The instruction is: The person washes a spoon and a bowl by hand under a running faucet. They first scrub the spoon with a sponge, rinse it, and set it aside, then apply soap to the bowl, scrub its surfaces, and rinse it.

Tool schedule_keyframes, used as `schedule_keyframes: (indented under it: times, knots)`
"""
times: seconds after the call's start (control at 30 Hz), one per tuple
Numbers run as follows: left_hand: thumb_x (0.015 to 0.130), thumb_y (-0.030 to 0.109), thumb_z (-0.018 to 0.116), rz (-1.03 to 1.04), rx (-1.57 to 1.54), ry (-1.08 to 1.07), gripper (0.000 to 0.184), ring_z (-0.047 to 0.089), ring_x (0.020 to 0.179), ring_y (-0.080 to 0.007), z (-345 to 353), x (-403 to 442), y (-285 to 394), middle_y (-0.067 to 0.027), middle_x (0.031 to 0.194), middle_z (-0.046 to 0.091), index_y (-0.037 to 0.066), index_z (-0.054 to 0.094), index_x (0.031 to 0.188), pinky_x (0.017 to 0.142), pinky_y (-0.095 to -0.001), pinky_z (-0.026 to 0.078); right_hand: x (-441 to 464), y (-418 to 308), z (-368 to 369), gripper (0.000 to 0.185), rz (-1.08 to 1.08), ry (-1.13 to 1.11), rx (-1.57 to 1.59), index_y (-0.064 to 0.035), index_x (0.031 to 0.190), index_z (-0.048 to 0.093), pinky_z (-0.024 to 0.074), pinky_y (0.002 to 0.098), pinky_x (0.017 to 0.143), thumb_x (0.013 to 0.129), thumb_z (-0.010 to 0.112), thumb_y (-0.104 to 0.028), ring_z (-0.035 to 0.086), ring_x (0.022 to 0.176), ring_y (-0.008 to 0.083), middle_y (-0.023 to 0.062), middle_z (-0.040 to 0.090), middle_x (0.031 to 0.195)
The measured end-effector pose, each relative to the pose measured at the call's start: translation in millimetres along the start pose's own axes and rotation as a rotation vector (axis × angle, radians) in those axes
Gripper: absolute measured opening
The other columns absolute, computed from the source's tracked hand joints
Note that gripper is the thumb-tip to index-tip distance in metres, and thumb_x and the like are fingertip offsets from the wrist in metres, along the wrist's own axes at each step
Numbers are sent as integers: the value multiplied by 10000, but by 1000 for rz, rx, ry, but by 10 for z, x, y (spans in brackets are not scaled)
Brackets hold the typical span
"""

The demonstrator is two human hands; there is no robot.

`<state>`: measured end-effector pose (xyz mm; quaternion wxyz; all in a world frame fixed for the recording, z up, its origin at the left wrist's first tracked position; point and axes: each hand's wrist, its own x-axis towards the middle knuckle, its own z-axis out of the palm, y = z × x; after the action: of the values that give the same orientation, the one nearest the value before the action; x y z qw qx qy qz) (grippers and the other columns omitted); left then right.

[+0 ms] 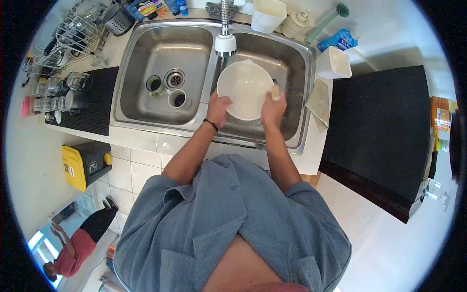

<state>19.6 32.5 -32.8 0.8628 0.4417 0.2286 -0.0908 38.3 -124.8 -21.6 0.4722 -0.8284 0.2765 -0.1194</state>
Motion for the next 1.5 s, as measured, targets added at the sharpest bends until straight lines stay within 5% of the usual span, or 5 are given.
schedule_keyframes:
  times: [0.4, 0.5, 0.8, 1.3, 1.5]
  knots:
    - [637, 66, 517, -239, 240, -365, 379, 615, 738, -190, -144, 383, 691, -71, 840, 591, -17, 572, 1003, 696, -291, 521, 904, -459, -1, 423, -592, -754, -69, -73, 1164, 608, 492, 353, 799, 754, 706, -96, 646, 904, 261, 138, 672, 996]
    - [689, 98, 542, -370, 170, -320, 335, 644, 781, -220, -125, 519, 715, -89, 878, 614, -20, 575, 1000, 751, -334, 539, 1093, -459, 104, 409, -187, -1074, 222, -37, 1170, 603, 488, 323, 771, 767, 675, -37, 618, 872, 188, 100, 663, 1010]
    - [724, 63, 562, -121, -296, -115, 446, 609, 978, -278, -243, 136, -20, -133, 1035, 596, -7, 509, 1162, 862, -400, 511, 334, 308, 247, 439, 180, -180, 382, 9, 1183, 576, 480, 334, 792, 755, 670, 19, 611, 893, 215, 125, 626, 1006]
    - [636, 90, 502, -228, -39, -259, 428, 627, 886, -289, -249, 133, 461, -120, 939, 597, 2, 542, 1053, 807, -422, 537, 619, -347, -32, 376, -430, -678, -46, -24, 1131, 586, 480, 404, 835, 804, 644, -201, 625, 943, 364, 228, 647, 993]
    - [659, 52, 471, -268, 120, -202, 458, 592, 837, -233, -96, 289, 451, -102, 979, 592, -4, 542, 1107, 768, -340, 508, 534, -556, 170, 431, -837, -420, -305, -56, 1198, 554, 429, 446, 922, 804, 636, -212, 515, 1095, 426, 210, 570, 1175]
